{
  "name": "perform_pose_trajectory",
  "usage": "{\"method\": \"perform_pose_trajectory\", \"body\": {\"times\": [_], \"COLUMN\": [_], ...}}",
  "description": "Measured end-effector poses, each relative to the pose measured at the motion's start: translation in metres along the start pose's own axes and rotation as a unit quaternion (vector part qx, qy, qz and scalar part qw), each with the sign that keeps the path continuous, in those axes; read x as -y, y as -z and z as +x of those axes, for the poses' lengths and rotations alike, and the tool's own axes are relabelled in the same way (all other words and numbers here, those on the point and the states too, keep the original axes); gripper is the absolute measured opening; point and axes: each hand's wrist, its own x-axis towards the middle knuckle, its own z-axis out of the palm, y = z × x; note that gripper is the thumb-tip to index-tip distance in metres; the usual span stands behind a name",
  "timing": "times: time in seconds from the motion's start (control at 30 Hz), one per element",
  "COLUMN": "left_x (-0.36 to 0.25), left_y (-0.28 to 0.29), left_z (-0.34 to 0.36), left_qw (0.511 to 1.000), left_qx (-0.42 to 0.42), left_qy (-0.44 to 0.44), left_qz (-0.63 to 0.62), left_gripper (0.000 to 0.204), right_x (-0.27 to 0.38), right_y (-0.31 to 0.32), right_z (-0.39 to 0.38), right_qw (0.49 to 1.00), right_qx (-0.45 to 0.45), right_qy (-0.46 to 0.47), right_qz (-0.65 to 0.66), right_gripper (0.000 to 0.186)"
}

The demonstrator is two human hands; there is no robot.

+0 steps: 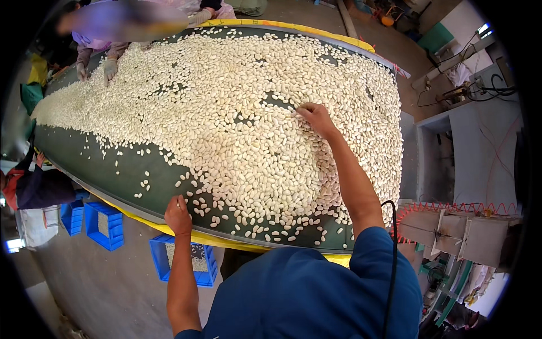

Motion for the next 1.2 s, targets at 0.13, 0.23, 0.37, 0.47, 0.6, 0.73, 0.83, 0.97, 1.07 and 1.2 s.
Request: {"method": "perform_pose_trajectory", "body": {"times": [0.13,0.23,0.37,0.47,0.6,0.73,0.83,0.97,1.07,1.2], "left_x": [0.012,0.027,0.033,0.04,0.046,0.058,0.064,0.077,0.08,0.087], "left_y": [0.008,0.007,0.01,0.016,0.018,0.024,0.022,0.023,0.026,0.029], "left_z": [0.004,0.012,0.019,0.025,0.032,0.035,0.041,0.045,0.053,0.063], "left_qw": [0.998,0.999,1.0,1.0,1.0,0.999,0.999,0.998,0.998,0.998], "left_qx": [-0.002,-0.024,-0.024,-0.025,-0.023,-0.036,-0.044,-0.047,-0.052,-0.045], "left_qy": [-0.046,-0.02,0.005,0.008,0.0,0.011,0.003,-0.006,-0.009,0.0], "left_qz": [0.045,0.044,0.013,0.003,0.005,0.021,0.014,0.029,0.025,0.034], "left_gripper": [0.017,0.017,0.018,0.018,0.018,0.019,0.017,0.017,0.017,0.018], "right_x": [0.02,0.028,0.023,0.027,0.019,0.037,0.062,0.04,-0.003,-0.018], "right_y": [-0.052,-0.078,-0.092,-0.101,-0.105,-0.086,-0.061,-0.033,-0.01,-0.062], "right_z": [0.001,-0.001,-0.014,-0.018,-0.028,-0.037,-0.047,-0.015,0.017,0.043], "right_qw": [0.956,0.922,0.914,0.904,0.901,0.975,0.861,0.895,0.93,0.951], "right_qx": [-0.014,0.015,0.033,0.038,0.071,0.159,0.134,0.021,-0.152,-0.16], "right_qy": [0.032,0.076,0.088,0.106,0.122,-0.055,-0.185,-0.147,-0.15,-0.164], "right_qz": [-0.292,-0.379,-0.395,-0.412,-0.411,0.147,0.455,0.421,0.298,0.21], "right_gripper": [0.022,0.022,0.021,0.021,0.021,0.019,0.016,0.017,0.017,0.02]}}
